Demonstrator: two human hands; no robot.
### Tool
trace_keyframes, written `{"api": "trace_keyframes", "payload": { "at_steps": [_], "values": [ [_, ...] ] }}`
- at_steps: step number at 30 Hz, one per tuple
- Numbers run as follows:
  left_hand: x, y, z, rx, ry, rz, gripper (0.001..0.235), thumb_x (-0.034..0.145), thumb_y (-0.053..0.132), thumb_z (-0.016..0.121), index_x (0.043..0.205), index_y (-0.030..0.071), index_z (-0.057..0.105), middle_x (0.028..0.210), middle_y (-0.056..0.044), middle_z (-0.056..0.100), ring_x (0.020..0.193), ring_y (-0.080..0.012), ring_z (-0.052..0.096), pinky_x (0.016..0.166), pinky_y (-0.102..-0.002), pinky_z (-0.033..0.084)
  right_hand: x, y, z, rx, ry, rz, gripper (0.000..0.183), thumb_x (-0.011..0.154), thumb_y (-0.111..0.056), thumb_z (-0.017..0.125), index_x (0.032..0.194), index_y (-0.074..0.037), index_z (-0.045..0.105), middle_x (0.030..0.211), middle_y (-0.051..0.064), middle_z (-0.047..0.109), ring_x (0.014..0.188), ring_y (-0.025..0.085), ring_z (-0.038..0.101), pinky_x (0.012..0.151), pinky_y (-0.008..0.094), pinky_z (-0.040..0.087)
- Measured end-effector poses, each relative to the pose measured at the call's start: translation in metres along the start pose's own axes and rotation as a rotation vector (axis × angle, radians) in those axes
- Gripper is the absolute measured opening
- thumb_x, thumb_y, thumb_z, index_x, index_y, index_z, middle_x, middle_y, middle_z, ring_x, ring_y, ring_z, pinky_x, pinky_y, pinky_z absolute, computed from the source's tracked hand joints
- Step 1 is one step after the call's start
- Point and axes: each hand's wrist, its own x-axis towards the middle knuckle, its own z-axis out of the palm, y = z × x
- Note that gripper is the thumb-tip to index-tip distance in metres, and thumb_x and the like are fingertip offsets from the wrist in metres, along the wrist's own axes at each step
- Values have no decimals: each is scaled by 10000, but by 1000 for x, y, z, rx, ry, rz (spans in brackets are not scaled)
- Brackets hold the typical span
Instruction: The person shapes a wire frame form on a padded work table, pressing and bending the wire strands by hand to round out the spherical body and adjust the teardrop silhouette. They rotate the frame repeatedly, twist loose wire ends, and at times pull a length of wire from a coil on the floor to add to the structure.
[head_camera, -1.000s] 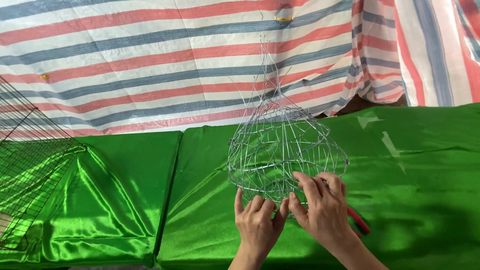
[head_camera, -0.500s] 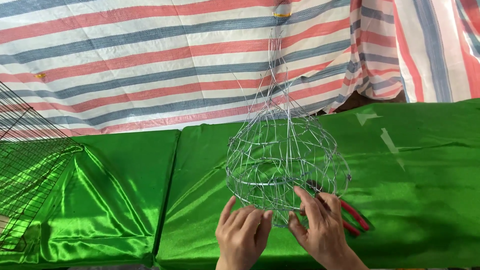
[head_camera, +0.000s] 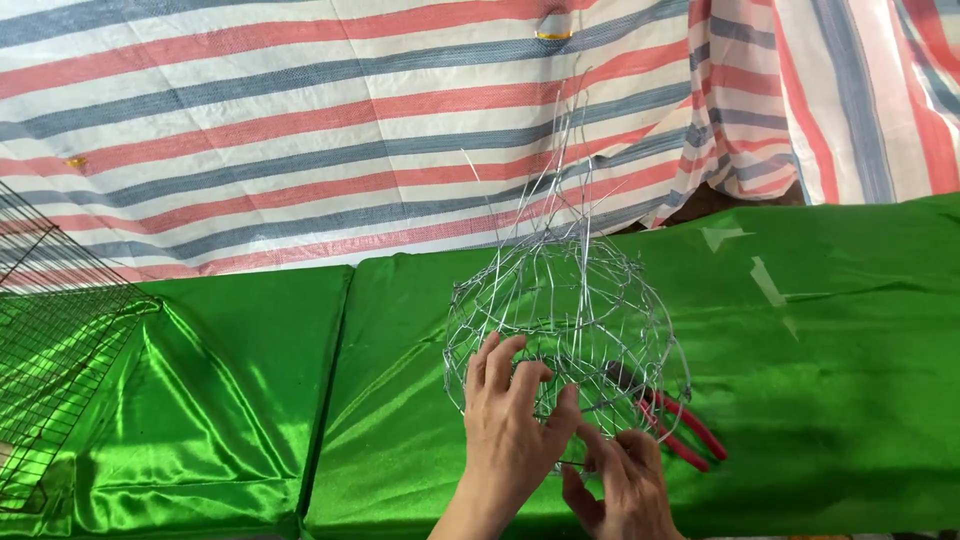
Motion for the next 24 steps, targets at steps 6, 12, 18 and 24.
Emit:
{"api": "trace_keyframes", "payload": {
  "at_steps": [6, 12, 18, 24],
  "values": [
    [-4, 6, 0, 119, 24, 76, 259, 931, 271, 541, 1092, 69, 565, 1180, -194, 610, 1172, -370, 592, 1051, -565, 452, -11, -8, 1, 29, -53, 131, 618, 753, -248, 857, 1306, -150, 600, 679, -64, 674, 810, 168, 546, 815, 310, 423],
    [13, 2, -1, 95, -170, 99, 561, 766, 180, 614, 1312, 71, 541, 1183, -148, 517, 1119, -345, 525, 1098, -705, 341, -25, 1, 9, 35, -53, 133, 551, 826, -315, 796, 1314, -160, 593, 709, -58, 644, 830, 182, 545, 819, 340, 446],
    [51, -9, -17, -99, -523, -47, 398, 973, 386, 590, 1267, 138, 691, 1200, -96, 657, 1210, -272, 543, 1156, -734, 21, -41, 7, 17, 11, -63, 127, 587, 755, -292, 847, 1276, -188, 596, 711, -73, 616, 837, 169, 559, 879, 366, 437],
    [52, -6, 3, -77, -419, -89, 254, 936, 409, 695, 859, 189, 796, 738, 30, 640, 914, -238, 520, 1009, -514, 251, -46, 7, 19, 10, -72, 134, 570, 735, -266, 852, 1252, -197, 624, 698, -76, 635, 841, 169, 544, 836, 352, 438]
  ]
}}
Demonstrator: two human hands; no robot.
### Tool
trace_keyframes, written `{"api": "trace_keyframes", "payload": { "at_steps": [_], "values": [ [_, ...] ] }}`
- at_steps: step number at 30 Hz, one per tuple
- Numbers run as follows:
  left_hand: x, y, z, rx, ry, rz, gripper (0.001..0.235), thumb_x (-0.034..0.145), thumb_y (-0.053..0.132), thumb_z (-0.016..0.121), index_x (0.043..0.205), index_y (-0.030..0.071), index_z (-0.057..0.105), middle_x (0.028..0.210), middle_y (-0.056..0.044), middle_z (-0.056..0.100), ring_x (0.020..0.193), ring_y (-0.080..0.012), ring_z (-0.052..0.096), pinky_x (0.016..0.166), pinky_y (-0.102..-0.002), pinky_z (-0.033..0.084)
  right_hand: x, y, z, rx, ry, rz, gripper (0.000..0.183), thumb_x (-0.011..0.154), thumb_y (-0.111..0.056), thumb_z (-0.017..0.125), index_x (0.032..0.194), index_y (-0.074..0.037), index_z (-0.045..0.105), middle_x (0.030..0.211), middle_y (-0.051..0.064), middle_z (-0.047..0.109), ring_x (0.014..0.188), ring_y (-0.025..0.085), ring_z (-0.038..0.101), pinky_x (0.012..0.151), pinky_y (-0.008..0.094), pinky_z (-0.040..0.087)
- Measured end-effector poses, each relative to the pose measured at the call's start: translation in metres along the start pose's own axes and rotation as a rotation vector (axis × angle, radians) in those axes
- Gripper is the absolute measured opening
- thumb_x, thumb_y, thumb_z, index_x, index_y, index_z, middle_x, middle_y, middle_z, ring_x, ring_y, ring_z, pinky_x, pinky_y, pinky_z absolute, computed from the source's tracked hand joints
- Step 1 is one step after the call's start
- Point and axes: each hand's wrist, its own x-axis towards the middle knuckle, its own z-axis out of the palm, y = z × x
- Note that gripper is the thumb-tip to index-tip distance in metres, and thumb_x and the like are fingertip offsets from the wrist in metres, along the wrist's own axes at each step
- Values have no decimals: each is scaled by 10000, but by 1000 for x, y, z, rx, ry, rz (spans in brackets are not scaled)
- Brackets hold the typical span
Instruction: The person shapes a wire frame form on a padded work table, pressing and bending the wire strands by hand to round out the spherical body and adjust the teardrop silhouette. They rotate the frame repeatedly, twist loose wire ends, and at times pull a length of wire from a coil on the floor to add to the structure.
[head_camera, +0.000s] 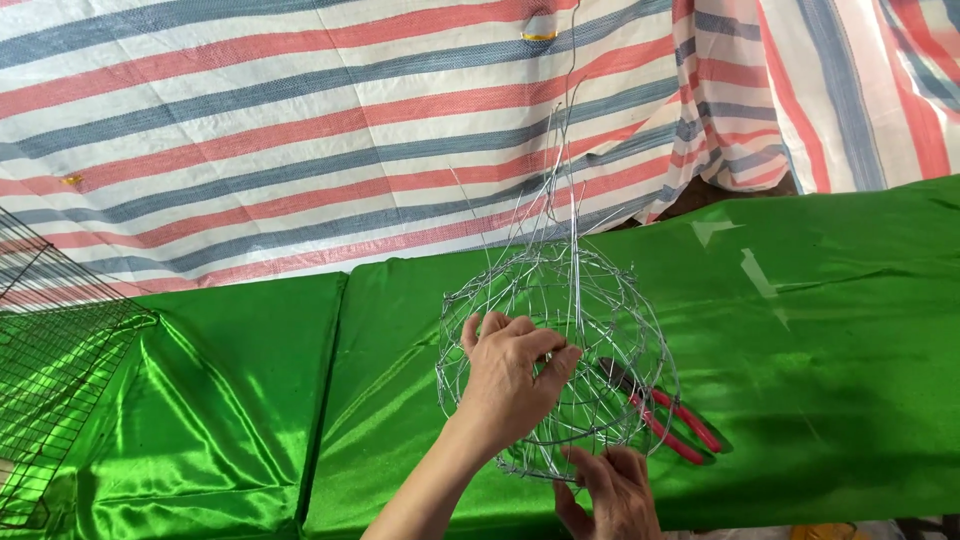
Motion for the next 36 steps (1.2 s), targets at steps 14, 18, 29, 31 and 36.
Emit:
{"api": "trace_keyframes", "payload": {
  "at_steps": [14, 18, 29, 31, 36],
  "values": [
    [-10, 3, 19, 58, 167, 107, 153, 945, 179, 588, 1063, 105, 650, 940, -58, 659, 868, -227, 568, 779, -406, 387, -8, 8, -1, 14, -31, -7, 551, 781, -299, 836, 1266, -182, 602, 717, -67, 654, 829, 166, 566, 862, 369, 456],
    [-8, 16, -5, -66, -174, -39, 138, 1008, 182, 531, 1125, 130, 583, 716, 18, 687, 723, -188, 552, 840, -407, 390, -10, 13, -1, 10, -39, -26, 514, 795, -313, 826, 1238, -168, 611, 706, -57, 662, 806, 161, 563, 864, 370, 446],
    [4, 23, -7, -101, -235, -216, 112, 945, 295, 749, 950, 188, 717, 794, 40, 757, 806, -171, 535, 841, -366, 351, 63, 6, -72, 18, -68, -145, 318, 804, -365, 819, 1023, -158, 718, 886, -7, 798, 840, 177, 763, 1072, 560, 472],
    [4, 24, -6, -121, -219, -222, 113, 937, 295, 755, 924, 191, 713, 769, 44, 756, 800, -166, 536, 848, -361, 352, 94, 3, -99, 20, -20, -120, 248, 788, -344, 809, 883, -129, 730, 891, -5, 814, 846, 183, 784, 1100, 584, 475],
    [2, 24, -4, -135, -156, -189, 97, 907, 275, 784, 881, 207, 720, 765, 55, 753, 771, -152, 549, 825, -364, 365, 182, 23, -105, 125, 73, -146, 173, 929, -60, 701, 1097, -24, 682, 910, 92, 752, 779, 172, 733, 697, 251, 644]
  ]
}}
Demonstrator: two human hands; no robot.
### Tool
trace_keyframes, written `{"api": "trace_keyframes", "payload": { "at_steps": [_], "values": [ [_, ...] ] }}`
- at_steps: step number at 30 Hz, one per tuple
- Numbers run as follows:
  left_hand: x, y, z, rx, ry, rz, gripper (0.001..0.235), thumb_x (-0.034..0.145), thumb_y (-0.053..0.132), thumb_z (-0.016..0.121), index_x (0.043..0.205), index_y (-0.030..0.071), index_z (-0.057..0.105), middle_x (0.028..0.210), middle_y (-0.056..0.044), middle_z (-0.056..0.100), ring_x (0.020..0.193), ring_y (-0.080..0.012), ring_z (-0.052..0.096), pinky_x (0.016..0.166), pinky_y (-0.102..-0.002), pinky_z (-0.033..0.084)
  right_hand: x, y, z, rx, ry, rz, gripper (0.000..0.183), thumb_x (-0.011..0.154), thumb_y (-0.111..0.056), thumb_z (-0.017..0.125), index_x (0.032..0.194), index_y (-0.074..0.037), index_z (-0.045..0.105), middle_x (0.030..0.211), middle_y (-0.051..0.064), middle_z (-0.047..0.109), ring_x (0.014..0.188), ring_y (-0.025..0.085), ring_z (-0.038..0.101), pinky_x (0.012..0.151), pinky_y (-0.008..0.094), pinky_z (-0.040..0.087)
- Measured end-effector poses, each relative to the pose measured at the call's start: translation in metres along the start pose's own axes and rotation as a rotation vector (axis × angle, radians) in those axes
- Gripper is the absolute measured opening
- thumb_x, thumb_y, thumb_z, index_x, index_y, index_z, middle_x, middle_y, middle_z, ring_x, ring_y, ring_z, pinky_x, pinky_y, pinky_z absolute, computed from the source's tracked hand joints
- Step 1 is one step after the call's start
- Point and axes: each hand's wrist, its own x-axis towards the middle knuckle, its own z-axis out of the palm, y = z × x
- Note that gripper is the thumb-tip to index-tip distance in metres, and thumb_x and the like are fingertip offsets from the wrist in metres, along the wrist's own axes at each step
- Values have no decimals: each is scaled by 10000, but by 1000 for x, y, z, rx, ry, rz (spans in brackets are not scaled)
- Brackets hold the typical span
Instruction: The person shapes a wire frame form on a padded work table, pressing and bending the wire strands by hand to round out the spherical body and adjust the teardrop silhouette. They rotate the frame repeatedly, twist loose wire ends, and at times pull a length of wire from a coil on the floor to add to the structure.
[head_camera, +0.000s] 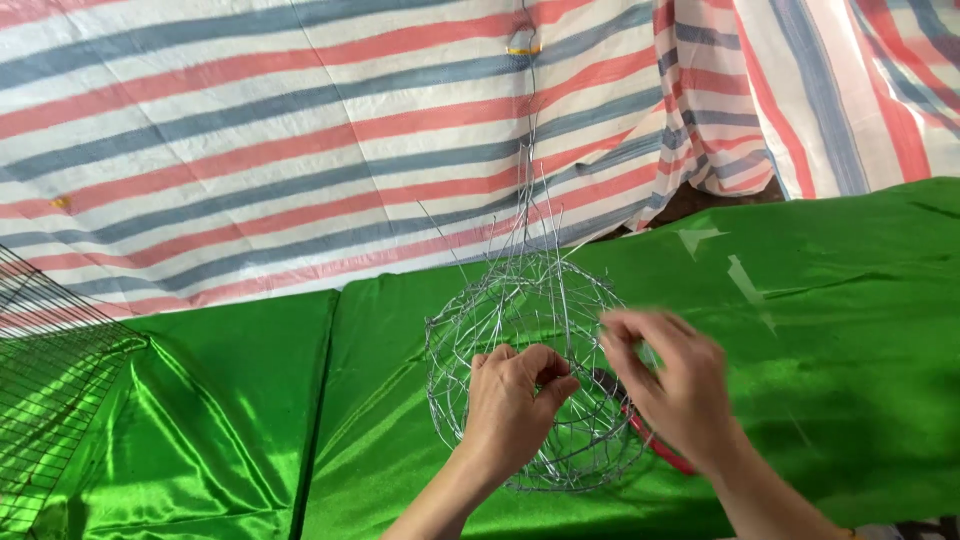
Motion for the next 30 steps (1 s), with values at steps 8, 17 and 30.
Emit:
{"api": "trace_keyframes", "payload": {
  "at_steps": [8, 17, 30],
  "values": [
    [1, -5, 2, 11, 6, -7, 82, 895, 286, 784, 900, 220, 737, 834, 70, 778, 802, -166, 561, 836, -381, 355, 64, -2, 23, 245, -261, 421, 165, 901, -217, 745, 1003, -87, 741, 844, 18, 800, 700, 114, 764, 633, 244, 665],
    [4, -3, -1, 40, -3, 26, 75, 918, 282, 764, 895, 211, 758, 834, 57, 798, 758, -159, 620, 834, -385, 387, 75, 10, 13, 452, -428, 598, 77, 896, -117, 722, 848, -91, 667, 733, 27, 650, 604, 123, 571, 552, 251, 538],
    [8, -3, -22, -180, -207, 22, 170, 911, 114, 679, 1047, 100, 780, 853, 2, 825, 812, -122, 801, 824, -307, 581, 77, 2, 3, 617, -443, 581, 252, 959, -100, 647, 1204, -42, 635, 819, 127, 782, 706, 180, 730, 558, 299, 605]
  ]
}}
